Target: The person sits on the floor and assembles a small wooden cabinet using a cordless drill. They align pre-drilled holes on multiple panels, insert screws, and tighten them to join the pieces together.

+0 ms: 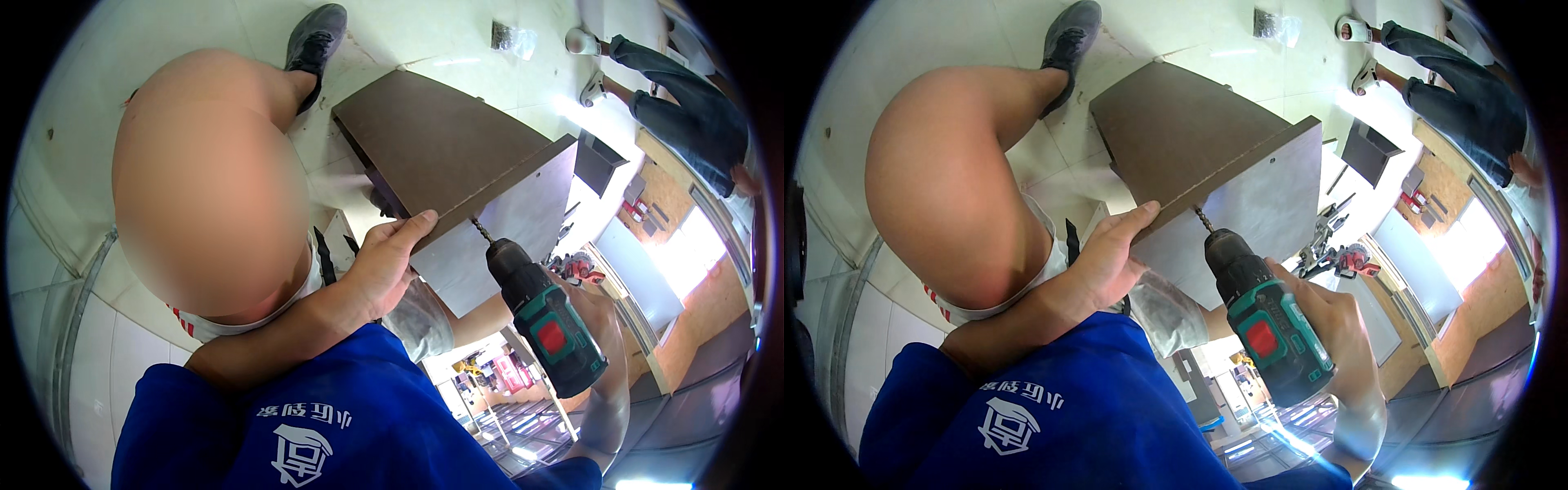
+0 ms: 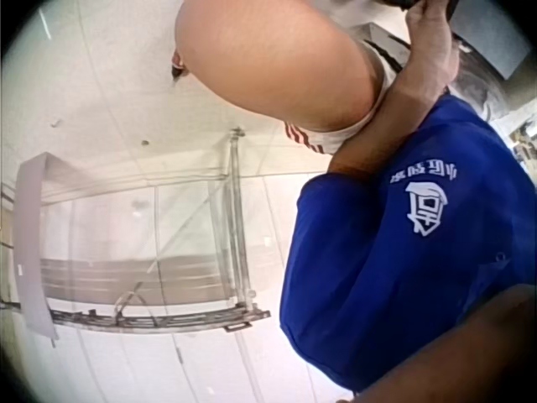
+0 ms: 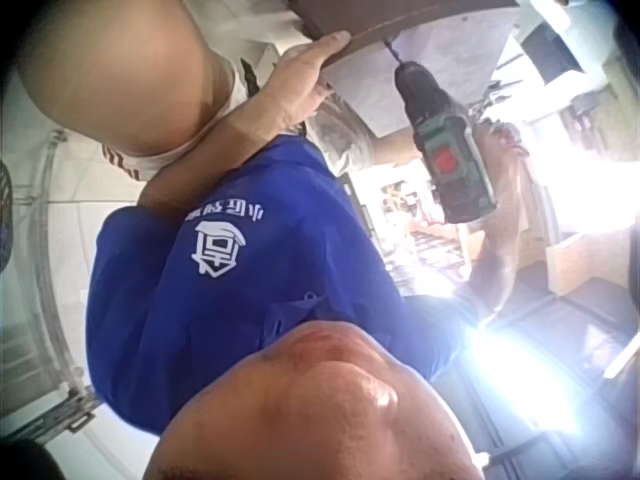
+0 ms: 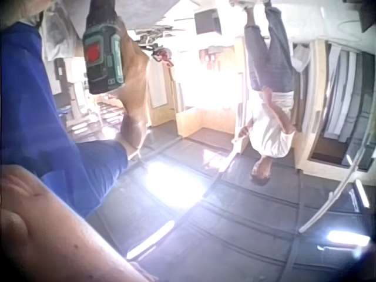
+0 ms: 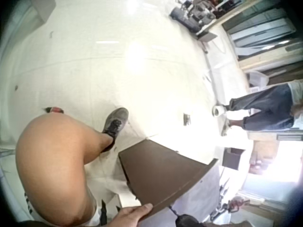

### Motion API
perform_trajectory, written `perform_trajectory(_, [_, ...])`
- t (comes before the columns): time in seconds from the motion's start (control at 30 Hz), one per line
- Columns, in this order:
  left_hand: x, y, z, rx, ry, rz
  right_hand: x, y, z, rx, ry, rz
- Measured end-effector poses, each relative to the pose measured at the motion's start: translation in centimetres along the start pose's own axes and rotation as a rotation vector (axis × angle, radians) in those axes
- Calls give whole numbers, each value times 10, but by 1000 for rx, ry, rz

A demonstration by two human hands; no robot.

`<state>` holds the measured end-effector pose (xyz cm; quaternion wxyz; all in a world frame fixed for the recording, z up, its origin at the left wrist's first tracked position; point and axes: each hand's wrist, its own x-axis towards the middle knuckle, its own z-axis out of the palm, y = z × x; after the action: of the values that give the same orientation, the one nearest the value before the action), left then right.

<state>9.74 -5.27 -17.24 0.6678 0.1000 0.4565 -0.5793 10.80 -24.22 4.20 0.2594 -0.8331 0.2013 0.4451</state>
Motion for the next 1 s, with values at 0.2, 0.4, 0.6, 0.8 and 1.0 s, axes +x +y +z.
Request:
perform_trajectory(0.2, [0, 2, 4, -29, 15, 30, 0, 0, 7, 2, 39, -4])
perform_trajectory(0.4, [1, -3, 2, 37, 18, 29, 0, 2, 3, 58, -15, 49])
perform_trajectory(0.6, [-1, -2, 5, 78, 36, 17, -2, 8, 7, 36, 10, 7])
perform_trajectory(0.8, [-4, -8, -2, 34, 30, 92, -1, 16, 7, -3, 15, 8])
perform_trajectory(1.0, [-10, -4, 0, -17, 0, 176, 2, 21, 14, -16, 87, -62])
